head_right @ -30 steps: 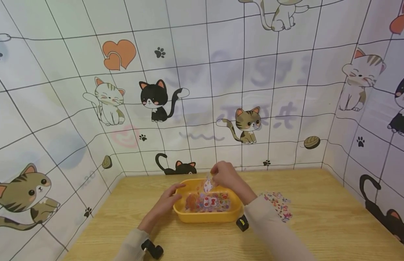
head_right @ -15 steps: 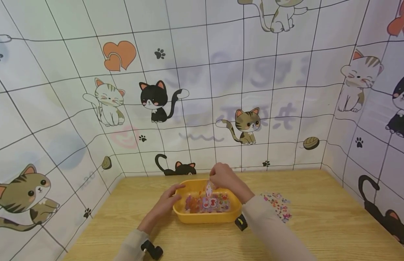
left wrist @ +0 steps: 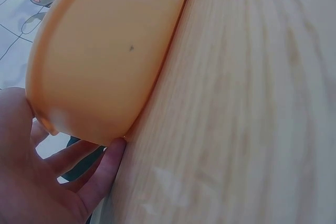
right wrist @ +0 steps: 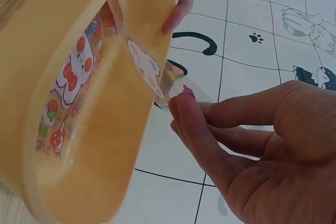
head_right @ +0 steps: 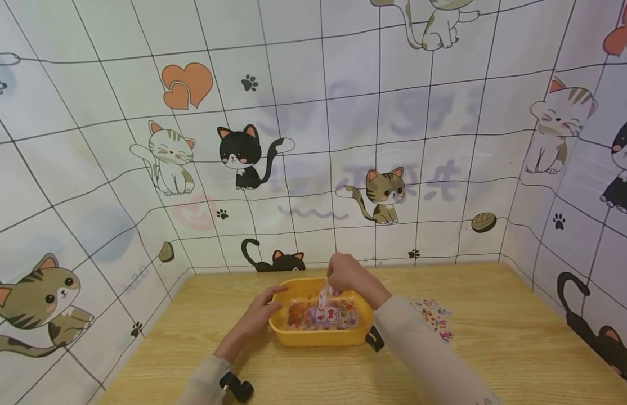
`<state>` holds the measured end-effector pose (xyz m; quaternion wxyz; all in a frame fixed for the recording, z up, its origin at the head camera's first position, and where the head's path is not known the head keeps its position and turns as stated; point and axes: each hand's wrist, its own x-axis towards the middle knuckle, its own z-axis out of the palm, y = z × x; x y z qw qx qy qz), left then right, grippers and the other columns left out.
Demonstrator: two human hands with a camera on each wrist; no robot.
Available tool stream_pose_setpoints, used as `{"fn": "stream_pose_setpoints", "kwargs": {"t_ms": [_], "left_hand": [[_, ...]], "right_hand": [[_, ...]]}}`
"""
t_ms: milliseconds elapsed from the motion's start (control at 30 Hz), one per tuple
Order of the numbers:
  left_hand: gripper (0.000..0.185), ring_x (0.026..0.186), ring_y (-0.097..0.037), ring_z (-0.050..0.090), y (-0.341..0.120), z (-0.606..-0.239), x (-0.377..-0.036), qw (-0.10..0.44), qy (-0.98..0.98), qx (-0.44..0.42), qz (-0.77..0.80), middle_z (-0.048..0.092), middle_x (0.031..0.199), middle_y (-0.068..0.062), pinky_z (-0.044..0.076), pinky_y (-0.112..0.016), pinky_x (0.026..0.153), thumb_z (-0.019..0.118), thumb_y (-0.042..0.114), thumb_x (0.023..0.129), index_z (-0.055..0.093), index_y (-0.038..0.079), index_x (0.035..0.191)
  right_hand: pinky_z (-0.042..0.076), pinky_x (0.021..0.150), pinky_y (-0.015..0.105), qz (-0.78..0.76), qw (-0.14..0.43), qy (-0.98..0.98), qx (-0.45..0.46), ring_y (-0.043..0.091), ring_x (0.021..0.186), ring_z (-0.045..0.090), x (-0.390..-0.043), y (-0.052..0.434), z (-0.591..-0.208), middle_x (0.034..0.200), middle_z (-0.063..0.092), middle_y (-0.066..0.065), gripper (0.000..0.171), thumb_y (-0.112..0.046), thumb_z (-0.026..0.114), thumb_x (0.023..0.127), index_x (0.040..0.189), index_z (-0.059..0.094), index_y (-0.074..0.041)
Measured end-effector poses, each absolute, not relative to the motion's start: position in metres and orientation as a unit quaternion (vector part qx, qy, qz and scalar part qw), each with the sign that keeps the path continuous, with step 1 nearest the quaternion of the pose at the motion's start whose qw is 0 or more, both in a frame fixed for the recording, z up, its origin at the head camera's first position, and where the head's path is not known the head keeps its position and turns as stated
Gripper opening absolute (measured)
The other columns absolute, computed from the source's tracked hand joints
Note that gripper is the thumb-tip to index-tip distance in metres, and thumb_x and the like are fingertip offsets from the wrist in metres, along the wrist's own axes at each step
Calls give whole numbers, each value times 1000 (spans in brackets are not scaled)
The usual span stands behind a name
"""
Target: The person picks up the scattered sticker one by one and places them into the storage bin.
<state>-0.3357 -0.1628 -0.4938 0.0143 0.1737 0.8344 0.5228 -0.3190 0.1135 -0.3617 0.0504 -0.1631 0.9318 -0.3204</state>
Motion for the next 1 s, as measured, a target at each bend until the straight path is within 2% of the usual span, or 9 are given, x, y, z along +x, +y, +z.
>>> {"fn": "stream_pose_setpoints", "kwargs": {"t_ms": [133, 367, 533, 700, 833, 933, 1000], "left_hand": [[44, 143, -47, 45, -163, -493, -336, 14, 835, 177, 521, 44, 160, -19, 55, -52, 99, 52, 14, 102, 57, 15, 146], [45, 127, -42, 59, -162, -493, -336, 22, 828, 186, 529, 47, 154, -26, 60, -41, 86, 52, 13, 102, 55, 11, 147], [45, 123, -39, 63, -162, -493, -338, 29, 823, 180, 538, 50, 151, -25, 61, -40, 85, 51, 13, 102, 55, 13, 147], [44, 120, -36, 63, -163, -494, -338, 28, 823, 181, 537, 51, 150, -26, 61, -39, 84, 51, 14, 103, 55, 12, 147], [44, 123, -37, 62, -163, -494, -338, 23, 825, 182, 534, 50, 152, -25, 60, -42, 88, 52, 15, 103, 56, 13, 147], [44, 134, -45, 54, -162, -489, -333, 16, 827, 182, 532, 46, 156, -24, 57, -49, 96, 51, 14, 103, 56, 12, 146], [44, 140, -48, 48, -162, -488, -331, 15, 828, 183, 530, 44, 159, -24, 57, -49, 96, 51, 14, 103, 56, 12, 146]], "right_hand": [[58, 56, 27, -320, 62, 931, -166, 20, 59, 71, -321, 114, -362, 118, 72, 29, 32, 11, 60, 88, 117, 72, 10], [61, 60, 32, -304, 65, 936, -167, 20, 60, 70, -325, 116, -362, 98, 76, 20, 24, 8, 59, 90, 106, 77, 7], [62, 62, 34, -290, 68, 939, -174, 20, 61, 69, -328, 118, -364, 96, 76, 18, 25, 12, 58, 88, 104, 77, 7], [62, 62, 34, -267, 79, 944, -176, 19, 58, 69, -332, 119, -365, 80, 76, 13, 23, 13, 59, 86, 93, 79, 5], [58, 56, 28, -251, 88, 948, -173, 18, 54, 67, -335, 118, -367, 72, 74, 11, 22, 12, 61, 86, 81, 80, 3], [48, 48, 23, -243, 95, 950, -174, 16, 47, 58, -336, 118, -369, 56, 62, 4, 25, 13, 60, 85, 68, 75, 2], [50, 47, 25, -238, 98, 951, -174, 15, 46, 55, -337, 117, -370, 52, 57, 4, 24, 12, 61, 85, 66, 73, 3]]}}
